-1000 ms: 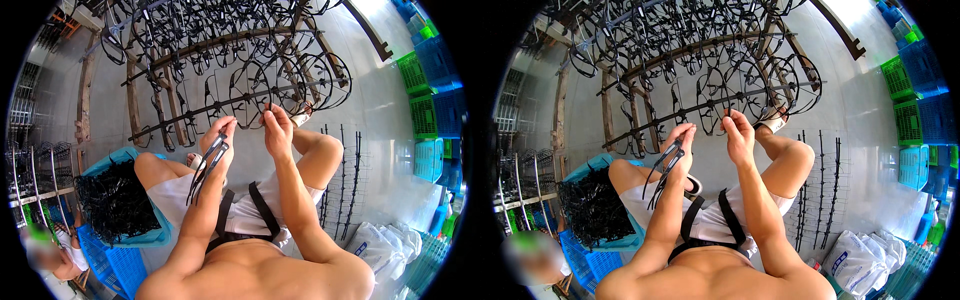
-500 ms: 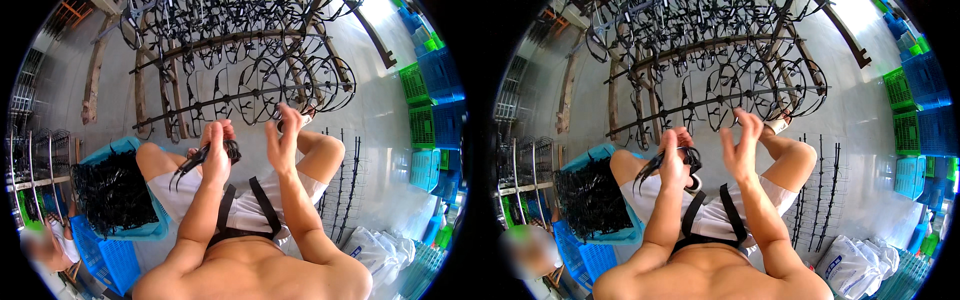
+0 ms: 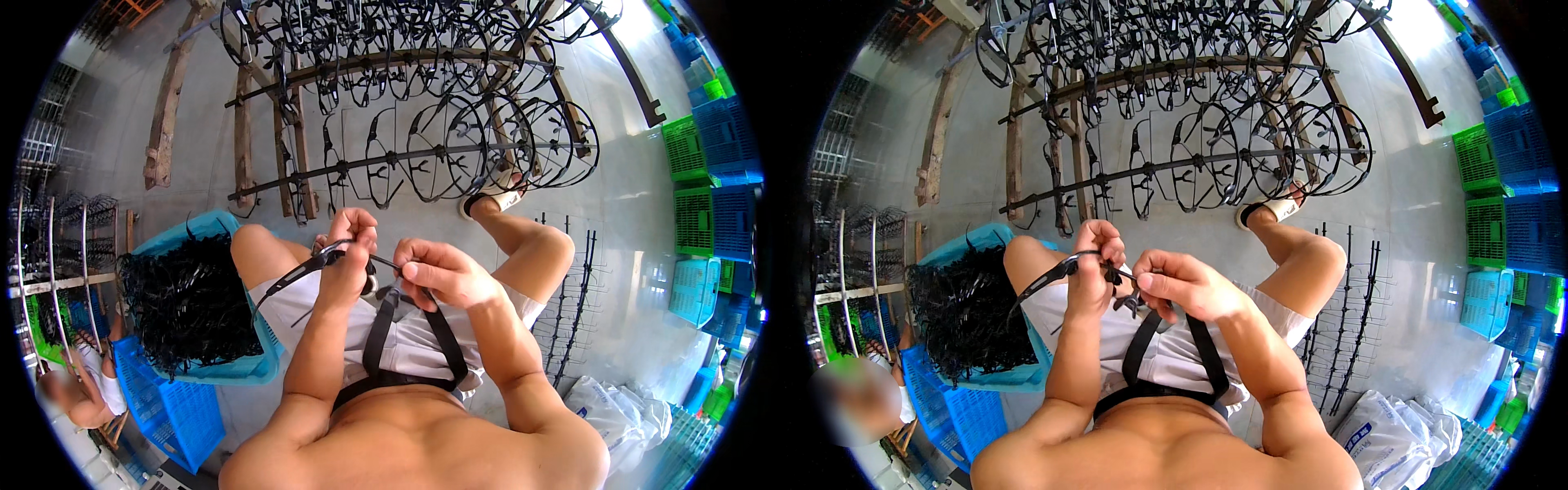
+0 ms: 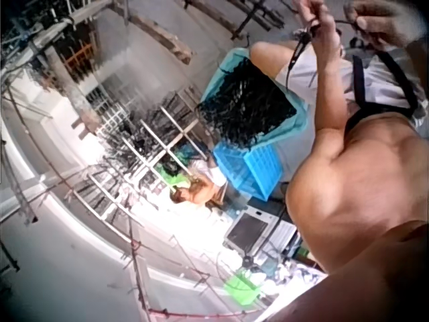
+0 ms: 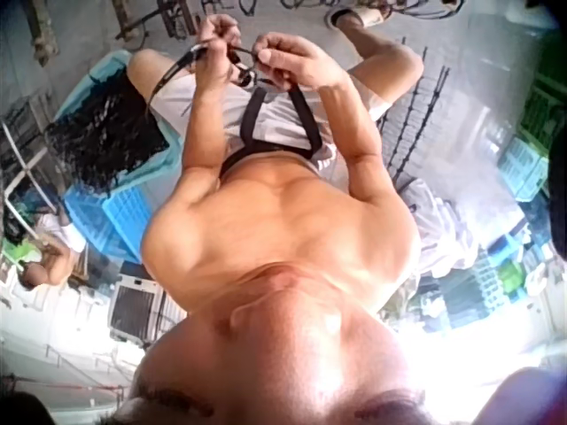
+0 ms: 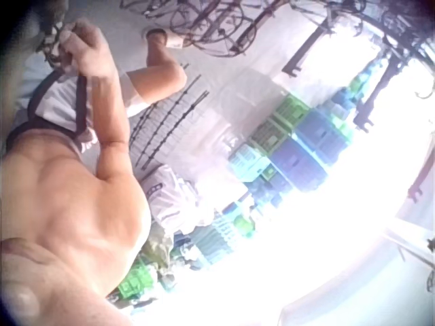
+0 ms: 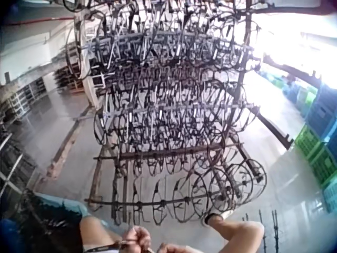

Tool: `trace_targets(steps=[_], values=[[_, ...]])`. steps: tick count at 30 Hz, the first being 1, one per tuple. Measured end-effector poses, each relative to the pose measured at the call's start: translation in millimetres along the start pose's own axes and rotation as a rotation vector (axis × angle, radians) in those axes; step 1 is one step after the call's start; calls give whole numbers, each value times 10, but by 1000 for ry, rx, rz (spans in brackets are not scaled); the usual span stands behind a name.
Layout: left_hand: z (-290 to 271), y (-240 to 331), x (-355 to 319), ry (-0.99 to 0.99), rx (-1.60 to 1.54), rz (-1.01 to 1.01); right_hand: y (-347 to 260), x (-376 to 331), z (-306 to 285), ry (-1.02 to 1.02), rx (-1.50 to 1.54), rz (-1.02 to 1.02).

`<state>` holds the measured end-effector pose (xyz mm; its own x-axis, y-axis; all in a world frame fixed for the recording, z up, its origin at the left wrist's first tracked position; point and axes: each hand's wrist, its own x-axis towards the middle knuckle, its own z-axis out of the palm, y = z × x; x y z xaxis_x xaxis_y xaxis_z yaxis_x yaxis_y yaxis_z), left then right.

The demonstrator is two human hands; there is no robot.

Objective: The person repeatedly picks black wire loops from a blue basket and attaches them to a metal rack using both hands. The person works continuously, placing each loop onto the rack structure.

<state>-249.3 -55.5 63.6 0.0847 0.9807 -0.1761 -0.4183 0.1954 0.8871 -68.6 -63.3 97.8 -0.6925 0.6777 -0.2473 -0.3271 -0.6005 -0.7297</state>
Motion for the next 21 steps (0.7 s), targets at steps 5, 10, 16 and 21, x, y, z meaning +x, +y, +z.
trace_targets(steps=[5, 10, 16, 21], values=[[-233, -111, -144, -306, -109, -40, -324, -468, -115, 532, 194, -514], [-9, -168, -96, 205, 511, 215, -401, -427, -117, 869, -46, -775], [-49, -277, 221, 354, 908, 369, -210, 424, -229, 895, -366, -488], [-31, -239, 221, 315, 909, 366, -57, 1011, -639, 840, -251, -392]])
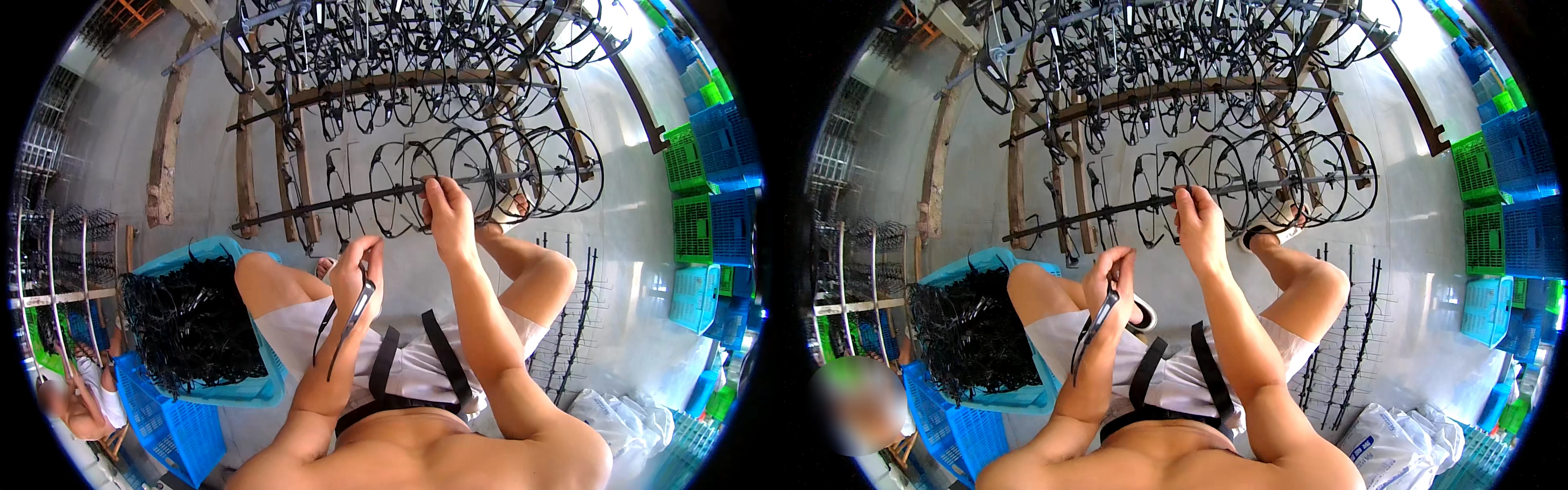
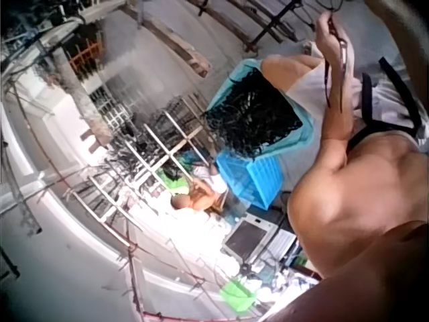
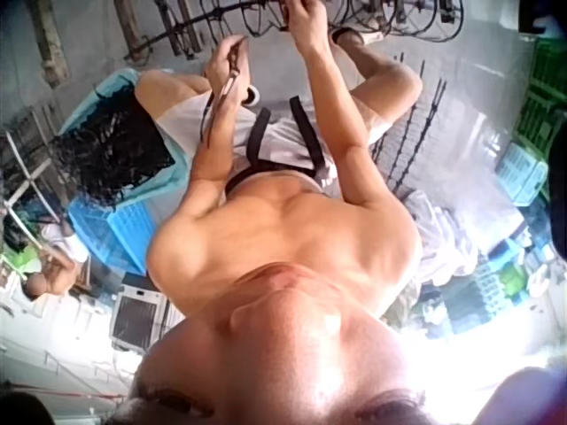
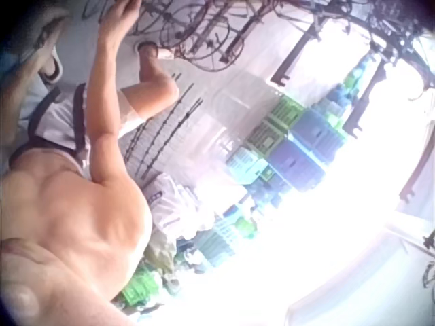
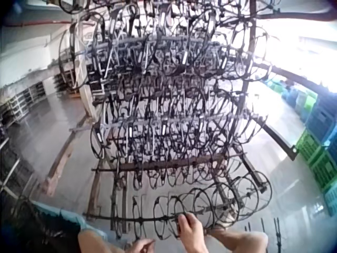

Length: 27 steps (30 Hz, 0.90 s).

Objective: The person repeatedly picks black wire loops from a blue basket and attaches them to a metal rack using both hands. The person works continuously, placing each loop onto the rack structure.

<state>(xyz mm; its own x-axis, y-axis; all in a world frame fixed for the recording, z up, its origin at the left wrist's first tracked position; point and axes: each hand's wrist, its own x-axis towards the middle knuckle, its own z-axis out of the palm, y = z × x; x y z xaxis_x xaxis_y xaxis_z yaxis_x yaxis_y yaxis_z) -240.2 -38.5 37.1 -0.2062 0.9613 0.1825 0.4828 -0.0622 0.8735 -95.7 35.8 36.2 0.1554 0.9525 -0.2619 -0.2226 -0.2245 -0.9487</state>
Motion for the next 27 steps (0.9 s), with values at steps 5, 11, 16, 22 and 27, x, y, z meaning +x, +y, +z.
trace_targets(steps=[5, 11, 16, 22, 27], values=[[-27, 13, 30, -19, -26, -56, 2, 167, 87, -57, 261, 80], [26, -34, 29, 23, -88, -21, 37, 150, 48, -92, 460, 78], [23, -51, 26, 26, -47, -23, 69, 145, 9, -109, 483, 72], [89, -3, 71, 77, -143, -83, 188, -37, -21, -74, 426, -64], [153, -38, 162, 137, -279, -78, 488, -407, -18, -70, 581, -190]])
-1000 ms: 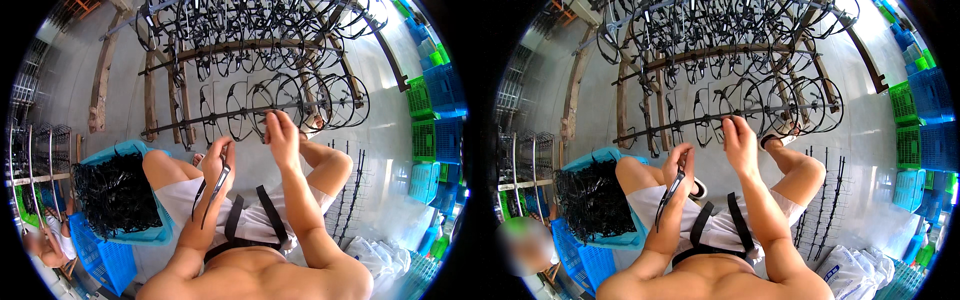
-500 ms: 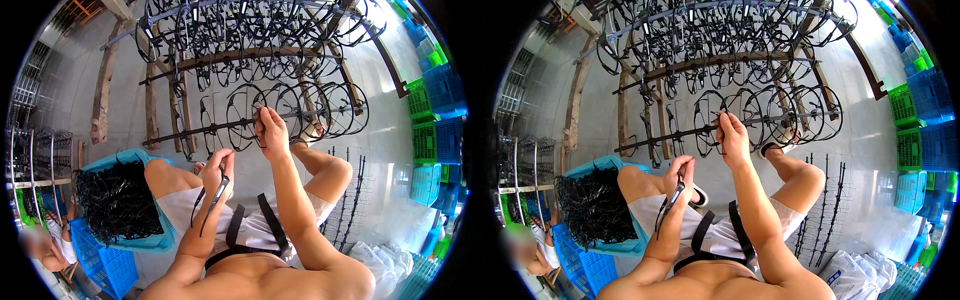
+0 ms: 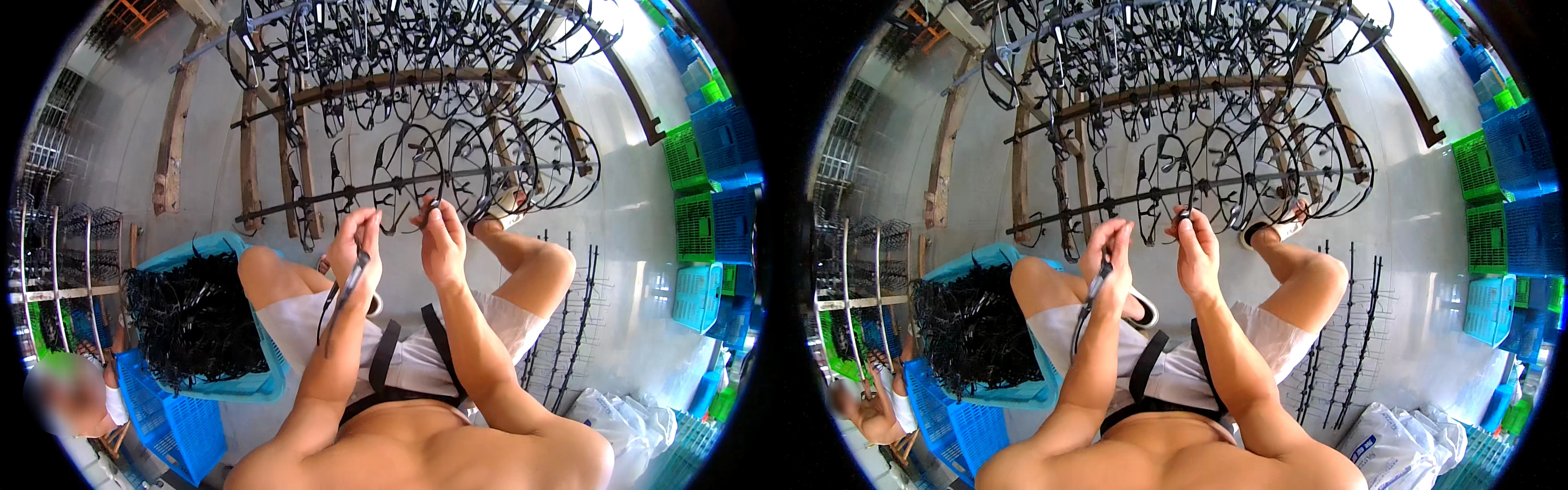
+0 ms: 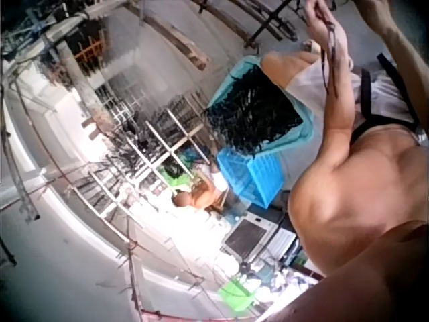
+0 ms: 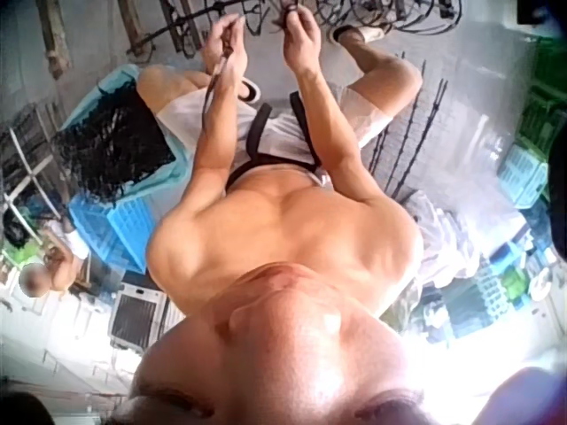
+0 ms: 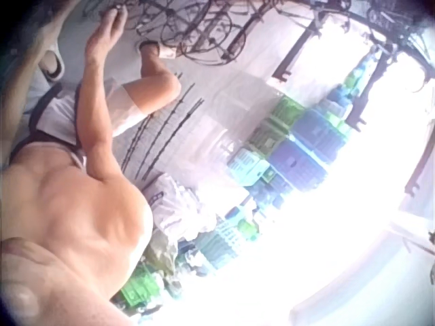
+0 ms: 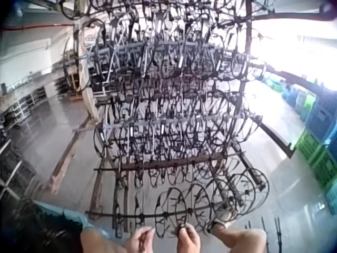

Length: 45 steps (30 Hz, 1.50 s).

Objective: The person repeatedly picks black wire loops from a blue basket and attaches them to a metal rack using both hands. The person works continuously, placing each loop onto the rack structure.

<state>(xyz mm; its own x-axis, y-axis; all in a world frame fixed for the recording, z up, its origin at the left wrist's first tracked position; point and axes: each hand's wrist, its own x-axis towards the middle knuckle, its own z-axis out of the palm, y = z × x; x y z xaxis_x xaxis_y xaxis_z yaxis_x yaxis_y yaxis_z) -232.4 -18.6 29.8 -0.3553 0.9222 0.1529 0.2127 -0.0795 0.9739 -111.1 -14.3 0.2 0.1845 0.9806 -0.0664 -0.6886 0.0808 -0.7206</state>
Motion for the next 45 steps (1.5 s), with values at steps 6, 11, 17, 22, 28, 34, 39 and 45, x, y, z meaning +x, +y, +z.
trace_targets(steps=[6, 11, 17, 22, 28, 34, 39, 45], values=[[31, 0, 14, 6, 62, -33, 124, 2, -31, 26, 63, -27], [66, -78, 28, -4, 28, -22, 143, -47, 33, 222, -45, -32], [-59, 55, -50, -76, 137, -15, 0, -74, 96, 150, -411, -99], [-492, 315, -179, -266, -179, -72, -340, -491, 434, -39, -1138, -670], [-805, 601, -201, -564, 119, 39, -564, -667, 541, -695, -611, 443], [-1065, 242, -41, -11, 97, 57, -1036, -541, 598, -111, -302, 31], [-941, 81, 206, -126, 603, 247, -524, -164, 782, -34, -624, 155], [-973, -2, 185, -162, 547, 179, -347, 31, 966, 0, -532, 128]])
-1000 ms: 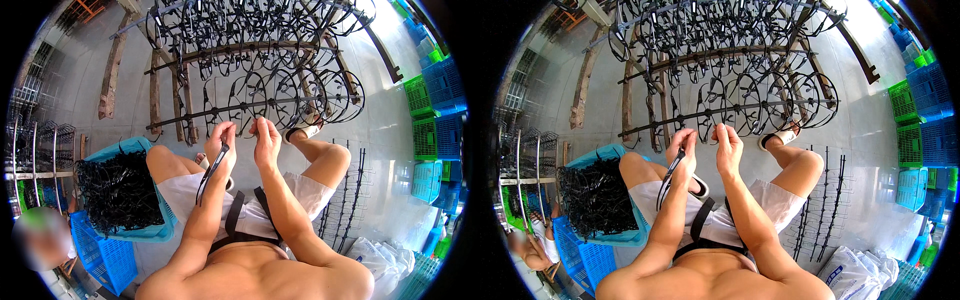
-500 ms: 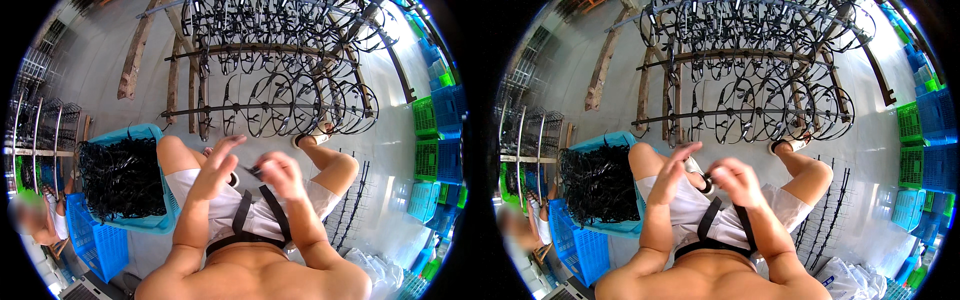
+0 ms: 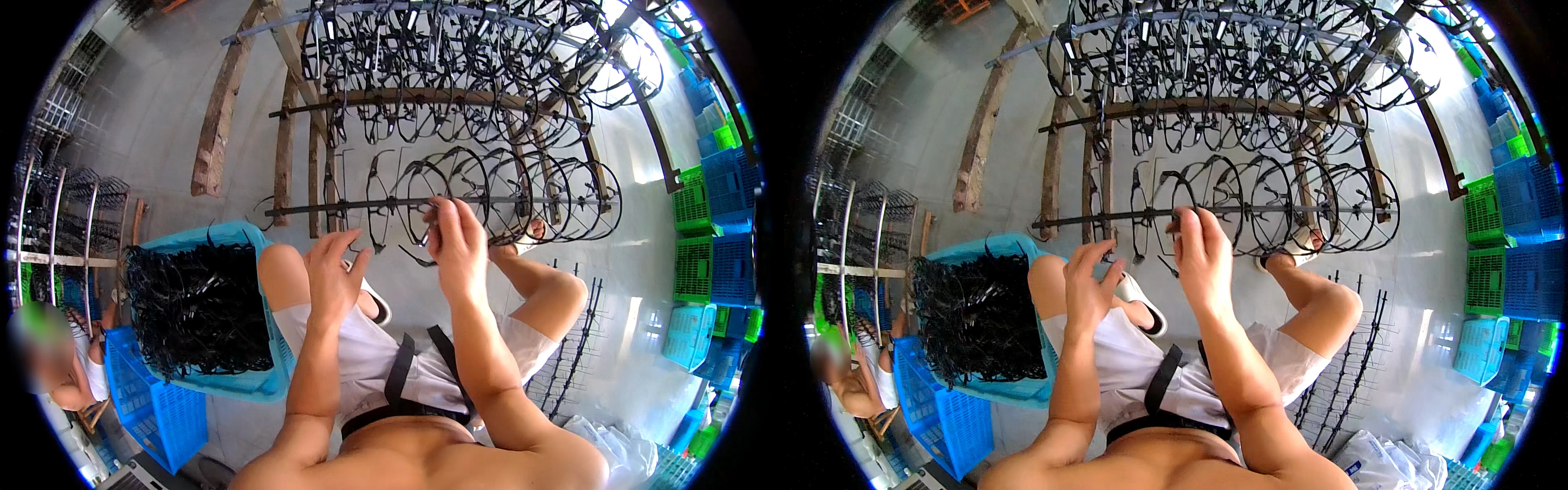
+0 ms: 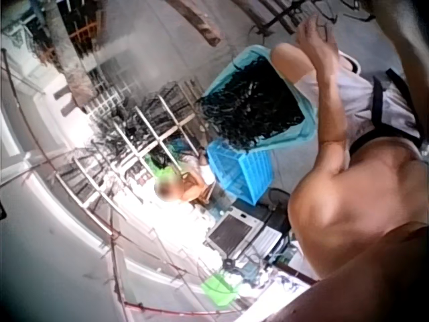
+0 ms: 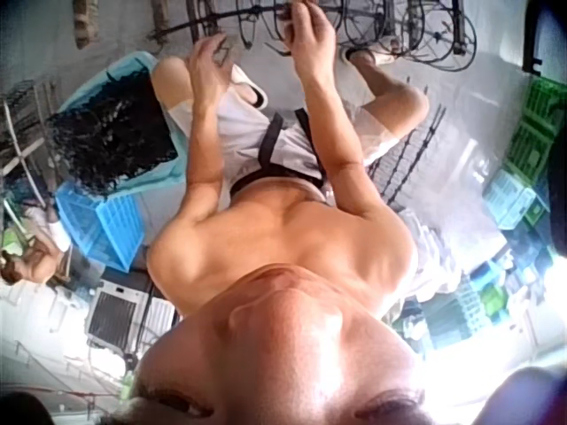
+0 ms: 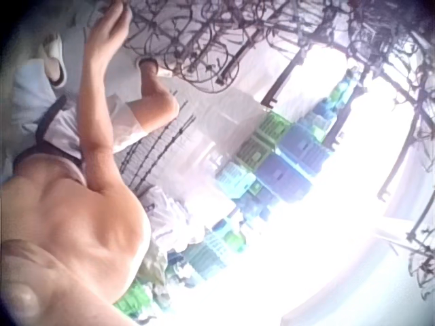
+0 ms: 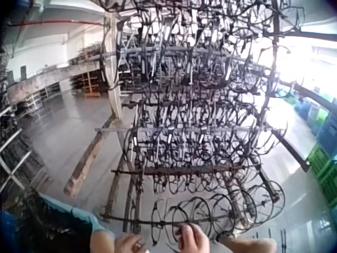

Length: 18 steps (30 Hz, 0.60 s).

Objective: The person repeatedly picks black wire loops from a blue basket and attaches them to a metal rack using both hands. The person works continuously, placing each loop onto the rack structure.

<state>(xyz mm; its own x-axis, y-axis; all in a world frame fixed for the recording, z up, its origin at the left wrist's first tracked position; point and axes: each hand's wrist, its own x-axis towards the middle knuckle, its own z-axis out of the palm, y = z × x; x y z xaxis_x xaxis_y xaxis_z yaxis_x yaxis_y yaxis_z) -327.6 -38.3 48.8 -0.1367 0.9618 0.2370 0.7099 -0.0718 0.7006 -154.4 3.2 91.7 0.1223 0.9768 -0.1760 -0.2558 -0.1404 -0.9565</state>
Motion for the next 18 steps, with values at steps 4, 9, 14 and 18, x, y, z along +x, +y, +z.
trace_targets(steps=[4, 9, 14, 18], values=[[9, -33, 1, -11, -144, -129, -230, -120, 46, 36, 45, -73], [113, -96, 41, 41, -227, -77, 411, 325, 106, 47, 78, 38], [93, -79, 3, 50, -223, -102, 537, 489, 199, -13, 147, 106], [109, -136, -5, 33, -284, -124, 530, 501, 188, -47, 267, 150]])
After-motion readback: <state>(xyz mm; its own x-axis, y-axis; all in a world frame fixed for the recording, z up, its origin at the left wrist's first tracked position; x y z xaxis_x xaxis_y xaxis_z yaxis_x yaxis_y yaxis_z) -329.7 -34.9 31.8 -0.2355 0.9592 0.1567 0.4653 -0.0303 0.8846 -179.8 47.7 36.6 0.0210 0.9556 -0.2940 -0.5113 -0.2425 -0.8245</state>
